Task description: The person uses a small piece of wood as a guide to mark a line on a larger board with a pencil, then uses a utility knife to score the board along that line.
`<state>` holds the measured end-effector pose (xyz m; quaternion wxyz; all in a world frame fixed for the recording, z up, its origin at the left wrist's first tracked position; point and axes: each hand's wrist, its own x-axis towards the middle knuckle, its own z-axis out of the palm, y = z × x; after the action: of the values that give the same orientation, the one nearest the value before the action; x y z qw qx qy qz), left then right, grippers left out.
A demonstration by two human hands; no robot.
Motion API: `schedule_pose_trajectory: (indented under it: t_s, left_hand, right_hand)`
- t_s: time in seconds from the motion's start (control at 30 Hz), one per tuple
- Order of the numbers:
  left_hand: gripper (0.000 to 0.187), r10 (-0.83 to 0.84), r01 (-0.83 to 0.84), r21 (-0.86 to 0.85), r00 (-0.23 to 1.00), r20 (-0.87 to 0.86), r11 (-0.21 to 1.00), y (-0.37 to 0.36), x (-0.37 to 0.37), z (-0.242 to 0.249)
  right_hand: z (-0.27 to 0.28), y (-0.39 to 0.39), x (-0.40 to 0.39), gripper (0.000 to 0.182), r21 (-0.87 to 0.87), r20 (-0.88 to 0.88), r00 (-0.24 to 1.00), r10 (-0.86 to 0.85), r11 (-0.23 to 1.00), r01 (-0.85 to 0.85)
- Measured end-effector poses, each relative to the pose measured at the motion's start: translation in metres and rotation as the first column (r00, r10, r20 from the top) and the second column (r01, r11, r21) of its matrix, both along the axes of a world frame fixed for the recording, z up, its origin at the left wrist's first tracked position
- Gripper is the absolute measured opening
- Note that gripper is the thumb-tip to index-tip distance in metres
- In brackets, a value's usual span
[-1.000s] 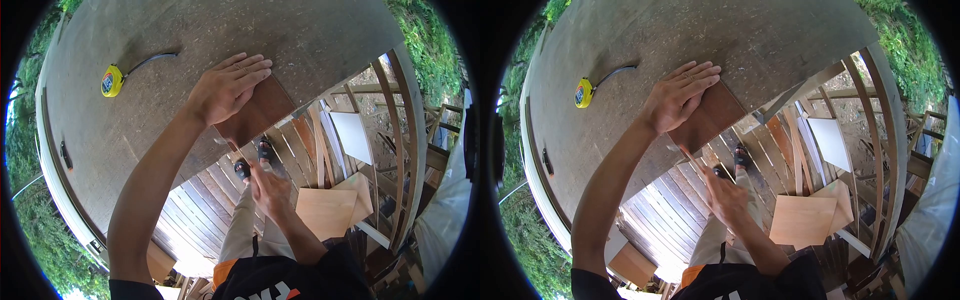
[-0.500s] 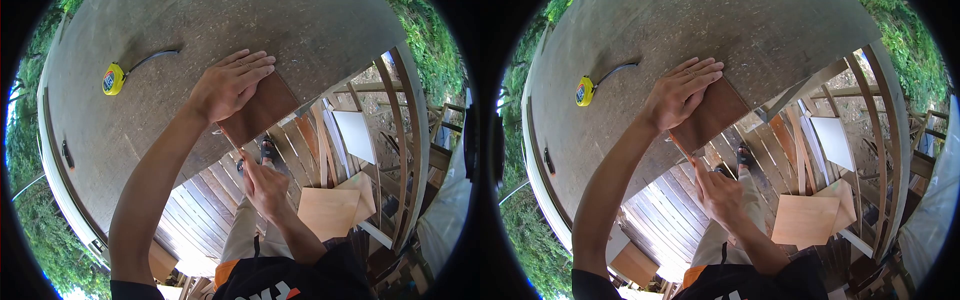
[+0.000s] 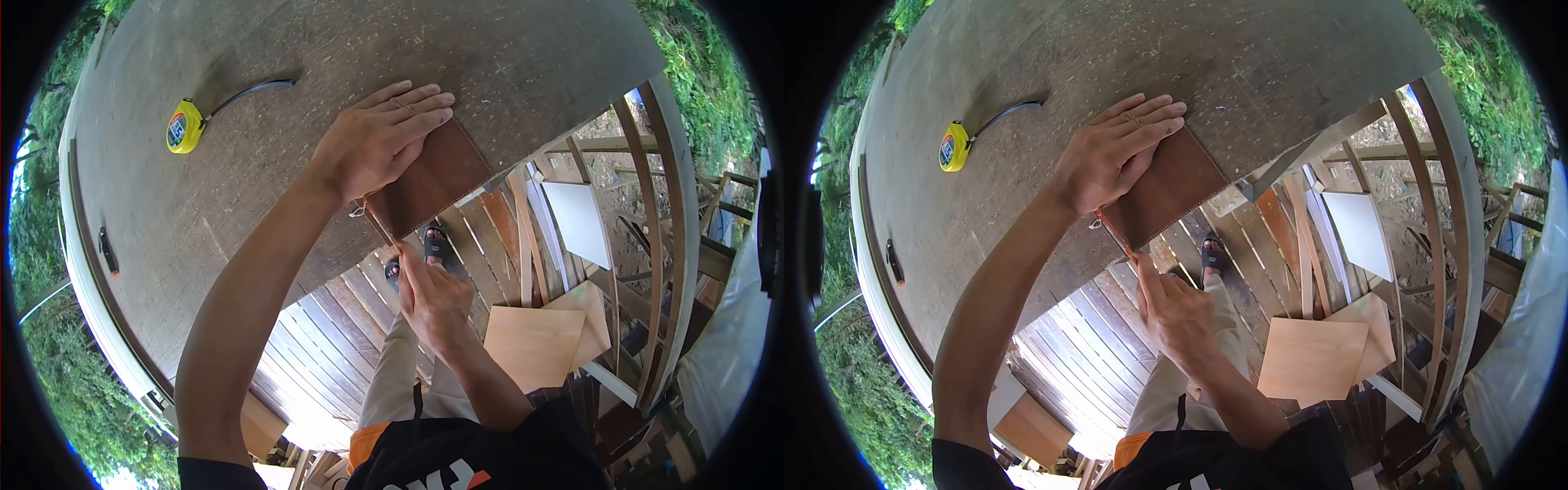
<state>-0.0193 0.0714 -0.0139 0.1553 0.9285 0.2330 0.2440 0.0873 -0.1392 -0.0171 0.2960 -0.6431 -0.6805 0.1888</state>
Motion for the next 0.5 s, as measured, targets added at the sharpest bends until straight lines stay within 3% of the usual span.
schedule_pose_trajectory:
  t_s: [0.13, 0.3, 0.4, 0.43, 0.5]
  left_hand:
    - [0.036, -0.004, 0.004, -0.004, 1.0, -0.003, 1.0, 0.0, 0.0, 0.0]
    - [0.036, 0.011, -0.01, 0.025, 0.999, -0.034, 1.0, 0.001, -0.002, 0.0]
    - [0.037, 0.002, -0.002, 0.0, 1.0, -0.015, 1.0, 0.003, 0.001, 0.001]
    - [0.038, -0.002, 0.002, -0.025, 1.0, -0.013, 1.0, -0.001, 0.0, 0.001]
    - [0.038, -0.004, 0.003, -0.024, 1.0, -0.008, 1.0, -0.002, 0.0, 0.0]
  right_hand:
    - [-0.005, -0.002, 0.001, 0.039, 0.013, -0.007, 1.0, 0.0, 1.0, 0.0]
    - [-0.008, -0.05, 0.022, 0.036, -0.034, -0.148, 0.989, 0.027, 0.999, -0.032]
    - [-0.008, -0.084, 0.03, 0.036, -0.039, -0.128, 0.992, -0.008, 0.999, 0.003]
    - [-0.013, -0.088, 0.027, 0.043, 0.031, -0.128, 0.992, 0.011, 0.999, -0.007]
    - [0.002, -0.069, 0.02, 0.042, 0.015, -0.137, 0.99, 0.02, 1.0, -0.018]
